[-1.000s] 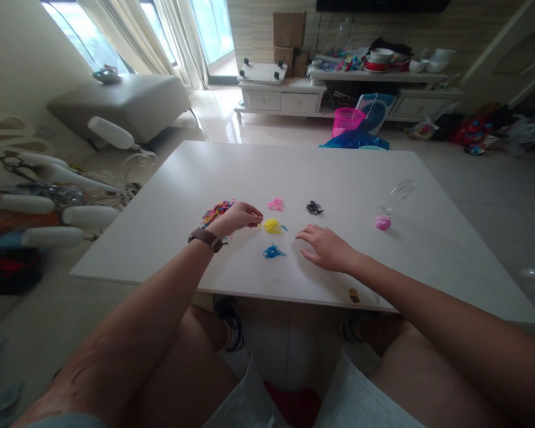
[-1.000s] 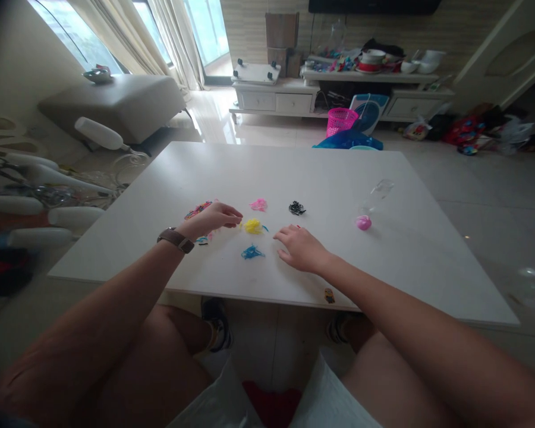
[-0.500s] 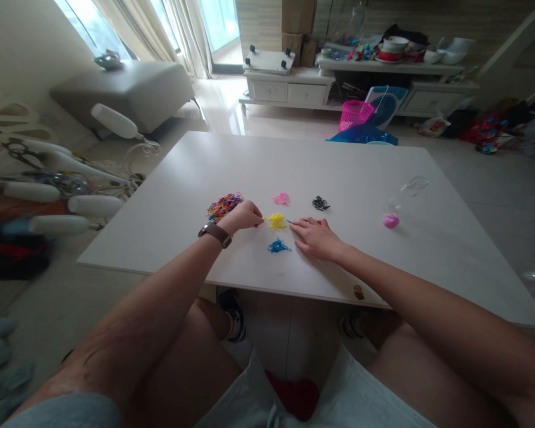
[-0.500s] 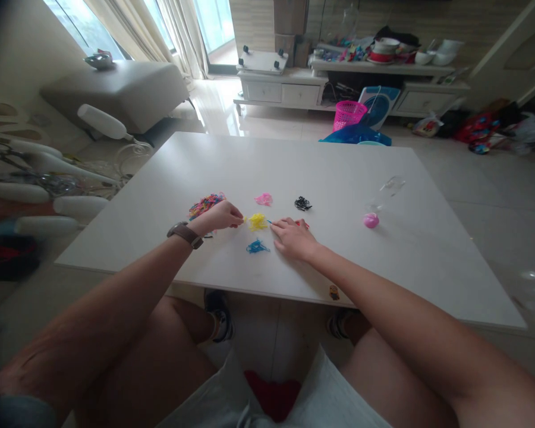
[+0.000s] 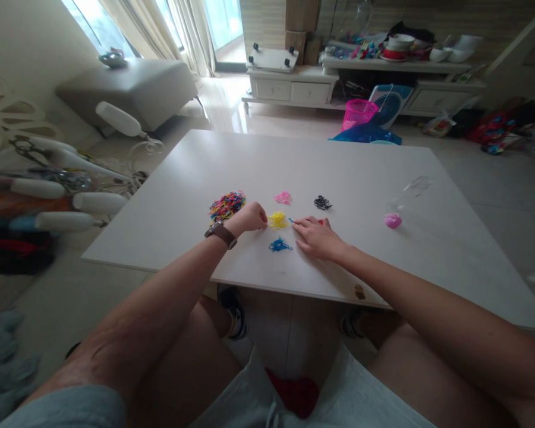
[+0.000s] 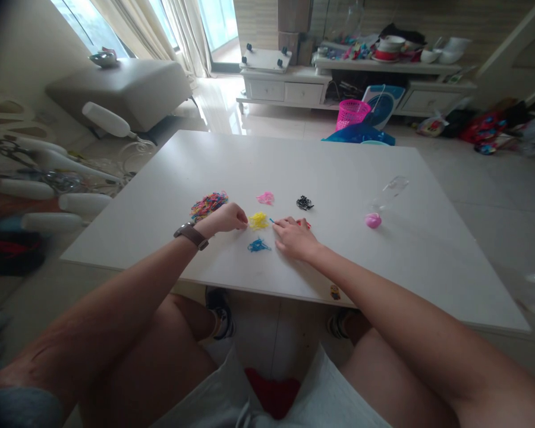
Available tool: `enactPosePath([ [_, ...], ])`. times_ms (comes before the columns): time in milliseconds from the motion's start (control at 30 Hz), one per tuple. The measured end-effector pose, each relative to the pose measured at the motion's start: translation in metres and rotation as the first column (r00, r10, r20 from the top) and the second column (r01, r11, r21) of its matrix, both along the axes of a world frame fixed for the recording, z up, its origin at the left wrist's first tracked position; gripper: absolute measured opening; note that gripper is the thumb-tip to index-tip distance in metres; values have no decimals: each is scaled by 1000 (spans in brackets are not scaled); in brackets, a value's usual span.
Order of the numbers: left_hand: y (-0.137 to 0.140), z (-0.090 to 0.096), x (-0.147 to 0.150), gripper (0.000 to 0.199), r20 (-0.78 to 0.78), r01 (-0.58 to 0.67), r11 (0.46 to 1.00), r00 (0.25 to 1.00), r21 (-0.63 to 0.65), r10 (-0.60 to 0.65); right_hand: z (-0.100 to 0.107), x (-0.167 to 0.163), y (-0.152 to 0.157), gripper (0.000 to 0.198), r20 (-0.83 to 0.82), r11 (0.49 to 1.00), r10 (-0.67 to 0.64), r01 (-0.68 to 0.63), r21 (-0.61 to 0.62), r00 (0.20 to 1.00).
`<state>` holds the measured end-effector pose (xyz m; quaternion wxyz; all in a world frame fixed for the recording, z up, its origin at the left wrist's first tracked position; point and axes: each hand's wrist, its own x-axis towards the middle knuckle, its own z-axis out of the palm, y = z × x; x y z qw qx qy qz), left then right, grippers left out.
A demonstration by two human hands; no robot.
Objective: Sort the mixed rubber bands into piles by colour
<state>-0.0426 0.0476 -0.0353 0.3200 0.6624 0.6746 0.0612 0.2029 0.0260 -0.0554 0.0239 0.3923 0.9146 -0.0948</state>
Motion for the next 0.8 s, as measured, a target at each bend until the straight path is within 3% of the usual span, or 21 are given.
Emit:
enactPosePath([
  [133, -2, 0, 2, 19, -80, 53, 996, 996, 78, -47, 0, 0, 0, 45, -47, 1000, 13, -12, 19, 999],
  [267, -4, 3, 2, 18, -55, 31, 997, 998, 77, -26, 6, 1, -2, 39, -123, 999, 19, -14, 42, 992],
  [367, -4, 7, 0, 17, -12, 20, 998, 1000, 62, -20, 13, 3, -6, 35, -190, 994, 109, -105, 32, 976],
  [600, -2, 5, -7, 12, 334, 66, 997, 941, -46, -47, 18, 5, -18, 34, -251, 943, 316, -331, -17, 915],
  [700, -3, 6, -4, 18, 466, 73, 994, 884, -86, -24, 18, 5, -18, 36, -254, 945, 309, -325, -22, 917],
  [800, -7, 10, 1, 25, 549, 84, 988, 836, -129, 0, 20, 4, -18, 37, -277, 971, 229, -237, 4, 933],
])
